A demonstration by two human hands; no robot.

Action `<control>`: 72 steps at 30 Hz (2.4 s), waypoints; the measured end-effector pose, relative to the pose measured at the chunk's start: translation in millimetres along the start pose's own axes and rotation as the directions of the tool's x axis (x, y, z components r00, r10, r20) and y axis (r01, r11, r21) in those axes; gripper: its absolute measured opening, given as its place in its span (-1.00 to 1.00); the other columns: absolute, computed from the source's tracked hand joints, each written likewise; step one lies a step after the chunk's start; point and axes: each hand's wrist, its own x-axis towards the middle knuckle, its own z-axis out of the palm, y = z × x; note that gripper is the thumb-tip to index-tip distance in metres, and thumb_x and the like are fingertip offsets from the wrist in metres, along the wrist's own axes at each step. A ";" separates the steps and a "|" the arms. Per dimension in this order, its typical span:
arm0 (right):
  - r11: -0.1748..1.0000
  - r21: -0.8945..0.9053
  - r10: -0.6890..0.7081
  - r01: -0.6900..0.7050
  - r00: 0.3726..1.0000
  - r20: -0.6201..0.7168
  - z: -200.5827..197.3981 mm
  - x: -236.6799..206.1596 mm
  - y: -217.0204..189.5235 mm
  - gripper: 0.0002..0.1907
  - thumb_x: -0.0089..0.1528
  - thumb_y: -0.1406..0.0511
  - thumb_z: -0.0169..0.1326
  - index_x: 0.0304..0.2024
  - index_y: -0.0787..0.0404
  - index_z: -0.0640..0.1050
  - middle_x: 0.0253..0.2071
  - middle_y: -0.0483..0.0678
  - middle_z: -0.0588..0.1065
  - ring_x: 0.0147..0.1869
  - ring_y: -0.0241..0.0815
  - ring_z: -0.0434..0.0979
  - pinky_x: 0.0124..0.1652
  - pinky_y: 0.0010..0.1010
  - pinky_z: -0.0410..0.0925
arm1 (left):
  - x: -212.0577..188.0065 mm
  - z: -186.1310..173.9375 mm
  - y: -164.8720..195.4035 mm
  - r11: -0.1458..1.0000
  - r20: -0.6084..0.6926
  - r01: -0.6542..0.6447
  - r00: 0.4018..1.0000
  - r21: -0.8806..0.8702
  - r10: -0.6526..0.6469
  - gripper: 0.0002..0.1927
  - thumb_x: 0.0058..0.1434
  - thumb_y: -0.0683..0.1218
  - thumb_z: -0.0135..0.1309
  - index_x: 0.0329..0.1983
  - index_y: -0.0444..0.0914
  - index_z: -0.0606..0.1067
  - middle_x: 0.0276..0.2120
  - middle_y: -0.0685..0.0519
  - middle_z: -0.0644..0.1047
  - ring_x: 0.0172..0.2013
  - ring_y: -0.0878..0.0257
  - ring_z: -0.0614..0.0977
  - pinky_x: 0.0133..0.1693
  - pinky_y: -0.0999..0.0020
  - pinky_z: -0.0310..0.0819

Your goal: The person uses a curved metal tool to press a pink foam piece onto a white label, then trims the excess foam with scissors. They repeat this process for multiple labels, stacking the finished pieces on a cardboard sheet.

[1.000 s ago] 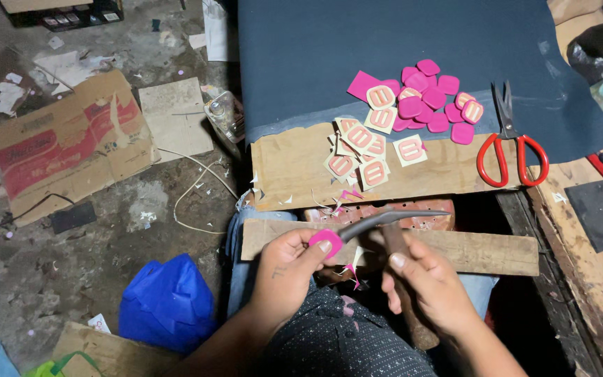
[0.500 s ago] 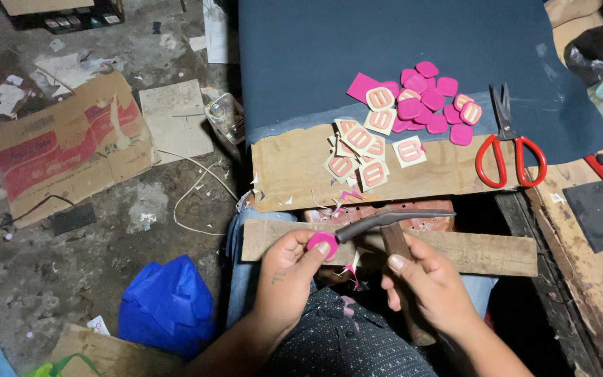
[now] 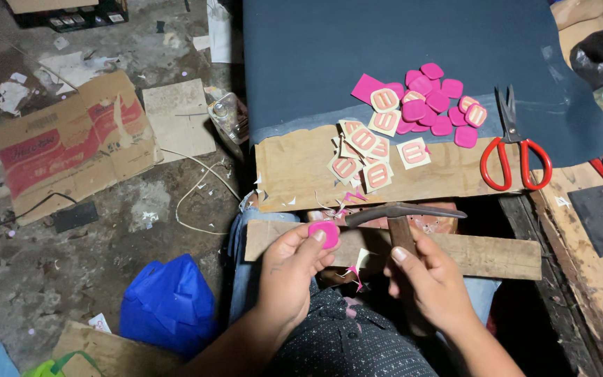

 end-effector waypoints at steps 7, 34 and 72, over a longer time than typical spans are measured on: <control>0.484 -0.787 -0.382 0.383 0.901 0.204 -1.9 -7.4 -12.4 -0.52 0.06 0.20 0.25 0.03 0.15 0.57 -0.37 0.01 0.48 -0.31 0.03 0.51 -0.28 -0.20 0.37 | 0.9 -8.3 7.7 0.997 -0.028 -0.050 0.998 0.059 0.052 -0.75 0.31 -0.19 -0.02 0.02 -0.35 0.49 -0.06 -0.06 0.63 -0.10 0.21 0.64 -0.04 0.30 0.52; 0.957 -0.186 -0.191 0.224 0.965 0.180 20.2 -6.0 -12.4 -0.61 0.17 0.37 0.20 0.06 0.31 0.58 -0.17 -0.06 0.65 -0.09 -0.32 0.62 -0.04 -0.46 0.47 | -16.9 5.5 -2.9 0.913 0.259 -0.321 0.932 0.252 0.256 -0.67 0.26 -0.38 0.07 0.06 -0.42 0.31 -0.18 -0.09 0.59 -0.18 0.29 0.65 -0.15 0.43 0.56; 0.195 -0.911 -0.832 0.365 0.552 0.043 0.4 158.3 -126.3 -0.86 0.23 0.30 0.28 -0.20 0.21 0.65 -0.13 0.04 0.54 0.05 0.12 0.49 0.07 -0.09 0.32 | -74.9 -12.2 57.6 0.571 0.792 -0.809 0.438 0.140 0.427 -0.86 0.21 -0.25 0.20 -0.24 -0.28 0.46 -0.28 -0.02 0.58 -0.26 0.28 0.62 -0.12 0.37 0.53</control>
